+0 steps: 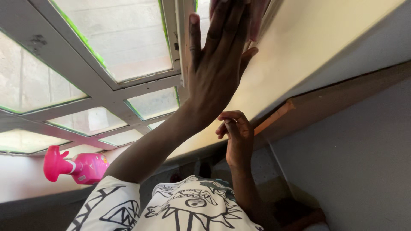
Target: The person sprays a cleaning solution onto a multi-pane window and wipes the glass and frame with a cloth. They then wipe the windowsill and fold the cloth while continuing to clean the area.
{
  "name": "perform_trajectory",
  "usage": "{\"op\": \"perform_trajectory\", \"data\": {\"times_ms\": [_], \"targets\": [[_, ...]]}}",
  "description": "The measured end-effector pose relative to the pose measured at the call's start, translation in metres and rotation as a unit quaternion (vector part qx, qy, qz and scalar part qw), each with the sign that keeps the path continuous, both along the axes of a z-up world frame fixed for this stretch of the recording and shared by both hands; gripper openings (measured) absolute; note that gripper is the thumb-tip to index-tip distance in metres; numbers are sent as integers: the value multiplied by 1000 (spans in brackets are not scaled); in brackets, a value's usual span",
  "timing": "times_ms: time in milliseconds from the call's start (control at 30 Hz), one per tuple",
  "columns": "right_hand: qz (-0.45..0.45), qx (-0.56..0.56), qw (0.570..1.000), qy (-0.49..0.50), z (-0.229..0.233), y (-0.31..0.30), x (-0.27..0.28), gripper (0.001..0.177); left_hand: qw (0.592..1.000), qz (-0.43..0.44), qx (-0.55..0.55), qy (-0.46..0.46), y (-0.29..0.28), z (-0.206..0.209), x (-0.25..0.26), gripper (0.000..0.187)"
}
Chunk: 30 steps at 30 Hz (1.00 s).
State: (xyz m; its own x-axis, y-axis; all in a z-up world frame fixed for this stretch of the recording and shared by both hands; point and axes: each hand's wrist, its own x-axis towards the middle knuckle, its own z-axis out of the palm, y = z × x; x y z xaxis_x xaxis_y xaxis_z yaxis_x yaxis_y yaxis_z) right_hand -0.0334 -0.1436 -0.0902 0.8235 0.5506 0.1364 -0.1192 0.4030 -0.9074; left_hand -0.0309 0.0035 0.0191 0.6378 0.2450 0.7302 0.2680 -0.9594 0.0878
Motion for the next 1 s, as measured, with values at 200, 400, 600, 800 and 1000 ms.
{"op": "perform_trajectory", "data": {"times_ms": [200,400,600,800,1000], "targets": [[1,1,1000,-31,-2,-6,2,10,998,15,45,-27,-8,-22,2,75],[13,2,1000,-17,-4,-2,-7,9,999,-16,-29,-19,-5,3,16,69],[-4,-10,1000,-25,1,-11,0,12,998,25,47,-40,-11,-20,6,78],[7,-18,1000,-21,1,-9,-4,13,996,18,51,-67,-7,-10,17,78],[-4,-24,999,-24,7,-12,0,12,998,38,48,-26,-15,-21,-7,85]]}}
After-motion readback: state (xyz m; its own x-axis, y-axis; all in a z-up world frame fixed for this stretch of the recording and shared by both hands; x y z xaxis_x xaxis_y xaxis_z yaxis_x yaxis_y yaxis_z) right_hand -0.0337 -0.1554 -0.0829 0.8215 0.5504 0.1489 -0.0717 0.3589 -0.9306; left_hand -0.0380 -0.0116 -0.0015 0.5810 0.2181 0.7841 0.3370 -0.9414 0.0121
